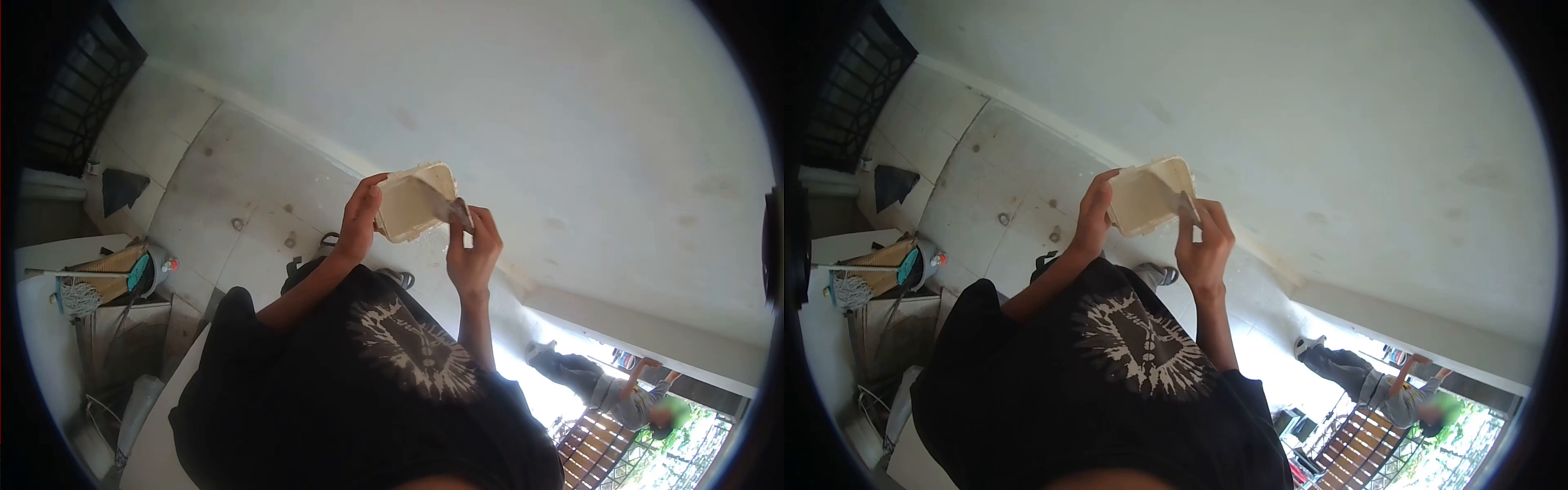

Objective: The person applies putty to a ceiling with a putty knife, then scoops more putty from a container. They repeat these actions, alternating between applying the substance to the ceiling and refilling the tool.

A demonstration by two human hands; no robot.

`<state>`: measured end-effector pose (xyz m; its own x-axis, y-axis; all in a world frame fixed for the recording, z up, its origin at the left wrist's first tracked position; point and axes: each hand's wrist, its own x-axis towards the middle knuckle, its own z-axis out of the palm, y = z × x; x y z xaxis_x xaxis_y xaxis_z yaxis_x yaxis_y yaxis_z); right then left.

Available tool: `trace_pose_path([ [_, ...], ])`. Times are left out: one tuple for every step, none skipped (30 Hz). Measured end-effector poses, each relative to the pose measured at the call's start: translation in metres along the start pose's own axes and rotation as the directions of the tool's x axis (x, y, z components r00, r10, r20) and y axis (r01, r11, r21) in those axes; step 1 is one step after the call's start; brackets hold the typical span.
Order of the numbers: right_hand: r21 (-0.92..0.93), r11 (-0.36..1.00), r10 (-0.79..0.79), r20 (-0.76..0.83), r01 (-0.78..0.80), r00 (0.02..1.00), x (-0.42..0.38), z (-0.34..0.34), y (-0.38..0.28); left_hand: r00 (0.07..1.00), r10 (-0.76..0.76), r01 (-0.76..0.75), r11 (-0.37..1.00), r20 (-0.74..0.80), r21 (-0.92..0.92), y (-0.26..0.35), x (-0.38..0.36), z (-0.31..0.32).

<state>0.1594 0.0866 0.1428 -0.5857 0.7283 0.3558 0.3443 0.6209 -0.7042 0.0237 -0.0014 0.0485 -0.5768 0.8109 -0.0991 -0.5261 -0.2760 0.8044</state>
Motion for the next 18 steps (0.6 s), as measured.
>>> trace_pose_path([
  [-0.061, 0.998, -0.033, -0.062, 0.029, 0.998, -0.001, -0.001, -0.002, 1.0, -0.007, 0.007, 1.0, 0.008, 0.014, 0.001, -0.001, -0.001],
  [-0.124, 0.991, -0.069, -0.123, 0.054, 0.99, -0.002, -0.002, -0.004, 1.0, -0.006, 0.006, 1.0, 0.007, 0.016, 0.002, -0.002, 0.0],
  [-0.16, 0.986, -0.061, -0.075, 0.048, 0.995, -0.004, -0.001, -0.007, 1.0, 0.003, -0.003, 1.0, 0.002, 0.007, 0.003, -0.001, 0.001],
  [-0.134, 0.984, -0.116, -0.016, 0.113, 0.993, -0.008, 0.005, 0.0, 1.0, 0.01, -0.01, 1.0, -0.003, -0.003, 0.003, -0.001, 0.002],
  [-0.094, 0.989, -0.112, 0.049, 0.116, 0.993, -0.012, 0.006, -0.002, 1.0, 0.006, -0.006, 1.0, 0.0, -0.002, 0.002, -0.001, 0.004],
  [-0.053, 0.992, -0.111, 0.114, 0.118, 0.987, -0.015, 0.007, -0.004, 1.0, 0.004, -0.004, 1.0, -0.003, -0.004, 0.001, 0.0, 0.003],
  [-0.042, 0.993, -0.105, 0.1, 0.11, 0.989, -0.015, 0.004, -0.011, 1.0, 0.002, -0.002, 1.0, -0.007, -0.006, 0.0, 0.0, 0.003],
  [-0.04, 0.993, -0.104, 0.1, 0.109, 0.99, -0.014, 0.0, -0.015, 1.0, 0.001, -0.001, 1.0, -0.008, -0.004, 0.0, 0.0, 0.005],
  [0.007, 0.998, -0.059, 0.061, 0.059, 0.996, -0.013, -0.003, -0.017, 1.0, 0.009, -0.009, 1.0, -0.013, 0.002, -0.001, 0.0, 0.004],
  [0.055, 0.998, -0.012, 0.024, 0.01, 1.0, -0.012, -0.004, -0.018, 1.0, 0.017, -0.017, 1.0, -0.017, 0.008, -0.001, -0.001, 0.004],
  [0.055, 0.998, -0.011, 0.024, 0.009, 1.0, -0.012, -0.003, -0.015, 1.0, 0.016, -0.016, 1.0, -0.017, 0.009, -0.001, -0.001, 0.004],
  [0.037, 0.999, 0.011, 0.056, -0.014, 0.998, -0.011, -0.001, -0.008, 1.0, 0.021, -0.021, 1.0, -0.007, 0.004, -0.001, -0.001, 0.004],
  [0.016, 0.999, 0.035, 0.087, -0.037, 0.996, -0.01, 0.001, -0.004, 1.0, 0.024, -0.024, 1.0, 0.004, -0.003, -0.001, 0.0, 0.004],
  [0.012, 0.999, 0.037, 0.086, -0.038, 0.996, -0.008, -0.001, -0.003, 1.0, 0.022, -0.022, 1.0, 0.007, -0.005, -0.001, -0.001, 0.004],
  [0.001, 0.999, 0.035, 0.028, -0.035, 0.999, -0.005, -0.004, -0.004, 1.0, 0.015, -0.015, 1.0, 0.014, -0.002, -0.001, 0.0, 0.004],
  [-0.006, 0.999, 0.034, -0.026, -0.034, 0.999, -0.003, -0.006, -0.005, 1.0, 0.008, -0.008, 1.0, 0.018, 0.003, 0.0, -0.001, 0.003],
  [-0.027, 0.999, 0.021, -0.067, -0.023, 0.997, -0.002, -0.011, -0.008, 1.0, 0.008, -0.008, 1.0, 0.011, 0.005, 0.001, -0.002, 0.003],
  [-0.023, 0.999, 0.022, -0.063, -0.023, 0.998, -0.002, -0.015, -0.014, 1.0, 0.0, 0.0, 1.0, 0.003, 0.006, 0.002, -0.003, 0.003],
])
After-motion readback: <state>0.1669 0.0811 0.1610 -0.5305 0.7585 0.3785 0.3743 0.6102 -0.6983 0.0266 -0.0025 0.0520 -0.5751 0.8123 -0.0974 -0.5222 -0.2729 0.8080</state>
